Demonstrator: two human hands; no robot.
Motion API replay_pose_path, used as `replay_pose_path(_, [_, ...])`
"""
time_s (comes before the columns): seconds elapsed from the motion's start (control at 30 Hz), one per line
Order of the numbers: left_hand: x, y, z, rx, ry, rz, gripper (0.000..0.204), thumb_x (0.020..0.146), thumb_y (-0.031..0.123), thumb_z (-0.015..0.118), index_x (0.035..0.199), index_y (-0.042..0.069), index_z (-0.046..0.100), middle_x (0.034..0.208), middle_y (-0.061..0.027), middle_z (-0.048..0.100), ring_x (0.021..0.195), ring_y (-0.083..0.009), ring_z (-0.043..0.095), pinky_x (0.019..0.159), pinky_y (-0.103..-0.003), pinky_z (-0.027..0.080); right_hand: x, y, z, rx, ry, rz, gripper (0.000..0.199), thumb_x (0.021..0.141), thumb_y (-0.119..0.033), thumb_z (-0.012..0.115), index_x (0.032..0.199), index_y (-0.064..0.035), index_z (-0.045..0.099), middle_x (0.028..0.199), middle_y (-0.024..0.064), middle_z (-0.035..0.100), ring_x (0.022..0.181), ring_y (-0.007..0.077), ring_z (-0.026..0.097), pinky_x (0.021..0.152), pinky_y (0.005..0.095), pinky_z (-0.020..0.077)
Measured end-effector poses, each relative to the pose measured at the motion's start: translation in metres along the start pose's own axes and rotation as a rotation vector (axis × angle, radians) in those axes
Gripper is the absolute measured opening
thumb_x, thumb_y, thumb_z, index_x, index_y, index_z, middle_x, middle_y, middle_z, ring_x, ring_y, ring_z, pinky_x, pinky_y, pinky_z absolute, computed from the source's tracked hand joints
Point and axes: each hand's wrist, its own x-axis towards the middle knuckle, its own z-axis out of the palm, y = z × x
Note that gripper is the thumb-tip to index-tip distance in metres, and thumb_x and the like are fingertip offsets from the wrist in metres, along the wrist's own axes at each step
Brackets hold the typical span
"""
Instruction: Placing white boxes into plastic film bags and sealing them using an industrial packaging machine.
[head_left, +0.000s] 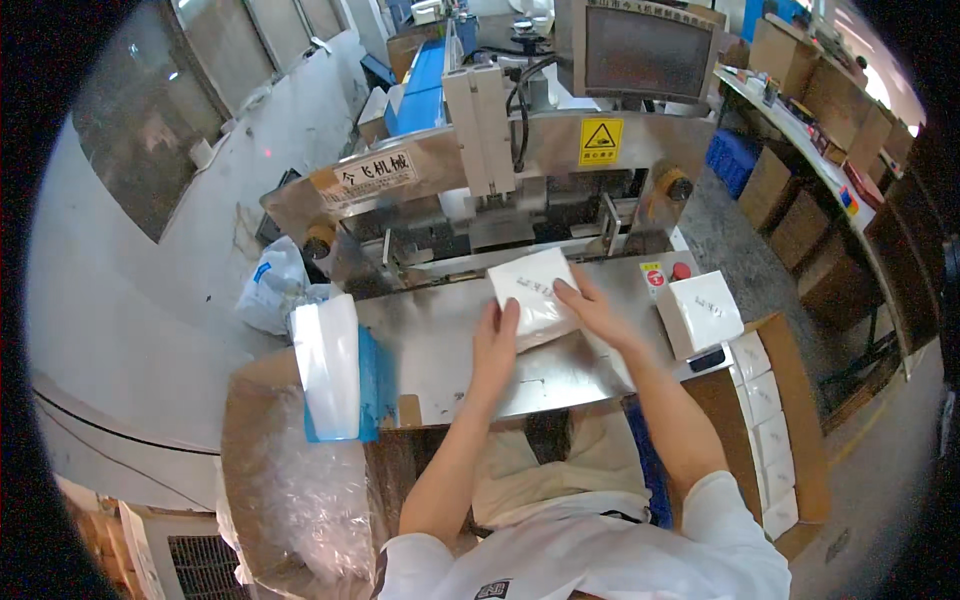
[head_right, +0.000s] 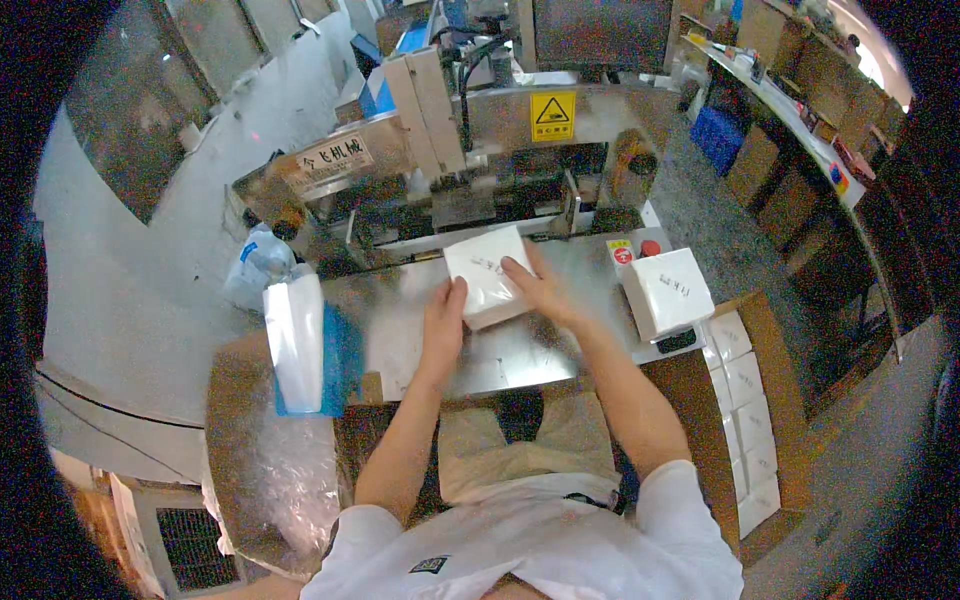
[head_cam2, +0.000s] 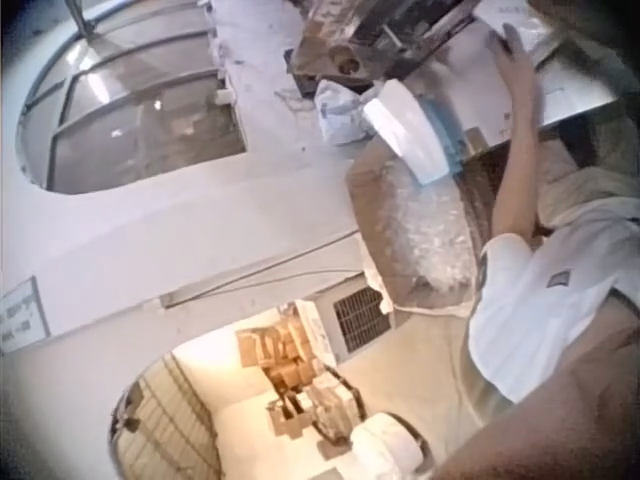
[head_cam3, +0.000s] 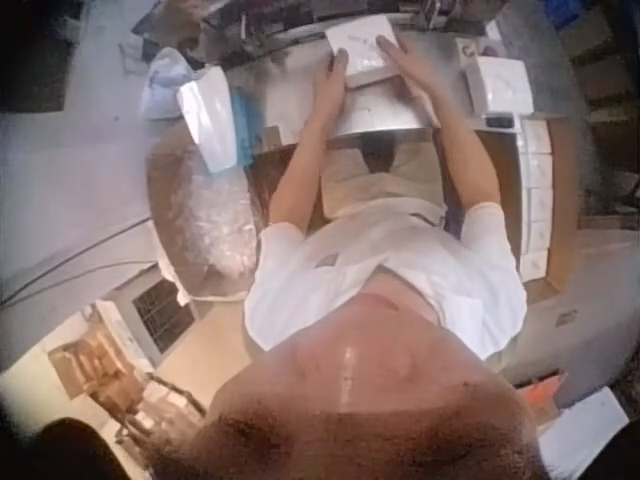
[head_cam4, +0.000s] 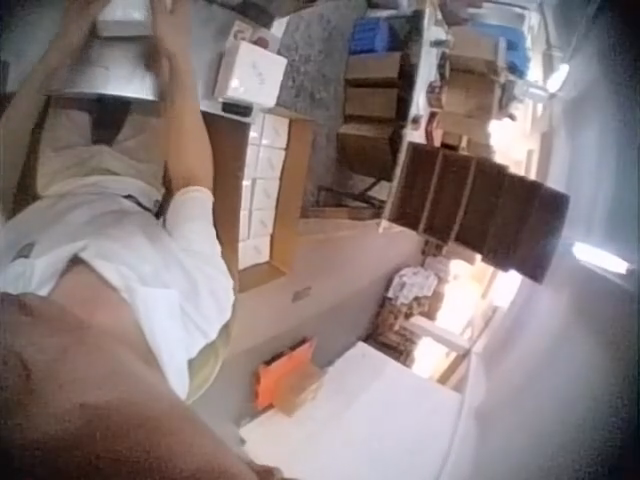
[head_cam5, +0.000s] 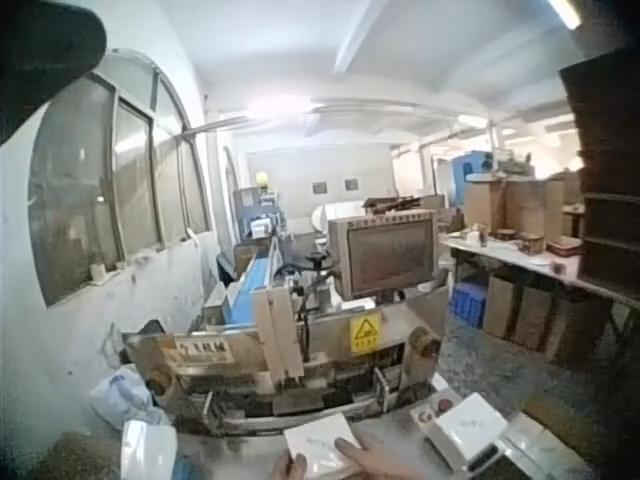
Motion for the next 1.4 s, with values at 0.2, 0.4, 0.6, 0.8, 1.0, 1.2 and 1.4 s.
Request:
replay_pose_path(0.2, [-0.036,-0.009,0.047,-0.23,-0.235,-0.116,0.05,0.101,0.034,0.06,0.128,-0.007,0.053,0.097,-0.0041,0.06,0.087,-0.0092,0.056,0.077,-0.026,0.047,-0.055,-0.036,-0.074,-0.34,-0.043,0.02,0.076,0.095,-0.043,0.061,0.151,0.0,0.034,0.143,0.025,0.051,0.134,0.0328,0.048,0.11,0.0371,0.0366])
replay_pose_path(0.4, [0.025,-0.002,0.038,0.605,-0.242,0.067,0.059,0.097,0.043,0.055,0.134,-0.002,0.055,0.137,-0.0278,0.054,0.128,-0.035,0.052,0.108,-0.041,0.041,-0.101,-0.054,-0.095,-0.291,0.098,-0.197,0.067,0.092,-0.021,0.068,0.148,0.001,0.039,0.147,0.0227,0.048,0.137,0.0325,0.045,0.11,0.0394,0.0381])
replay_pose_path(0.6, [0.153,-0.049,0.026,1.2,-0.457,0.165,0.055,0.096,0.046,0.051,0.116,-0.002,0.069,0.136,-0.0284,0.055,0.131,-0.0386,0.05,0.109,-0.049,0.04,-0.13,-0.085,-0.087,-0.153,-0.117,-0.195,0.064,0.086,-0.01,0.071,0.144,-0.003,0.046,0.153,0.0182,0.043,0.142,0.0316,0.041,0.113,0.04,0.0359])
replay_pose_path(0.8, [0.163,-0.047,0.022,0.952,-0.494,0.14,0.047,0.098,0.039,0.053,0.111,-0.003,0.069,0.108,-0.0231,0.071,0.107,-0.0359,0.066,0.095,-0.043,0.05,-0.133,-0.071,-0.088,-0.255,-0.09,-0.271,0.051,0.089,-0.007,0.064,0.139,-0.0018,0.053,0.148,0.0172,0.048,0.134,0.0297,0.05,0.105,0.0379,0.0435])
replay_pose_path(1.0, [0.055,0.047,-0.041,0.149,-0.379,0.124,0.041,0.101,0.033,0.057,0.124,-0.001,0.066,0.12,-0.0089,0.069,0.108,-0.0194,0.065,0.099,-0.035,0.049,-0.091,-0.056,-0.073,-0.647,-0.212,-0.522,0.054,0.09,-0.018,0.066,0.14,-0.005,0.05,0.143,0.0183,0.051,0.139,0.0375,0.041,0.114,0.0493,0.0347])
replay_pose_path(1.2, [-0.032,0.081,-0.252,-0.124,0.117,0.211,0.044,0.101,0.033,0.057,0.121,-0.006,0.064,0.121,-0.0151,0.067,0.115,-0.0264,0.063,0.104,-0.041,0.048,-0.053,-0.032,-0.048,-0.939,-0.333,-0.521,0.045,0.093,-0.036,0.062,0.124,-0.0044,0.061,0.13,0.0142,0.063,0.137,0.033,0.043,0.116,0.0578,0.0264])
replay_pose_path(1.4, [-0.133,-0.011,-0.473,1.316,0.698,-0.096,0.06,0.1,0.043,0.053,0.132,-0.007,0.054,0.128,-0.0222,0.063,0.121,-0.0344,0.06,0.1,-0.043,0.046,-0.062,-0.054,-0.051,-0.842,-0.256,-0.546,0.049,0.089,-0.026,0.066,0.131,-0.0027,0.056,0.134,0.0184,0.058,0.133,0.0383,0.046,0.114,0.0555,0.0307])
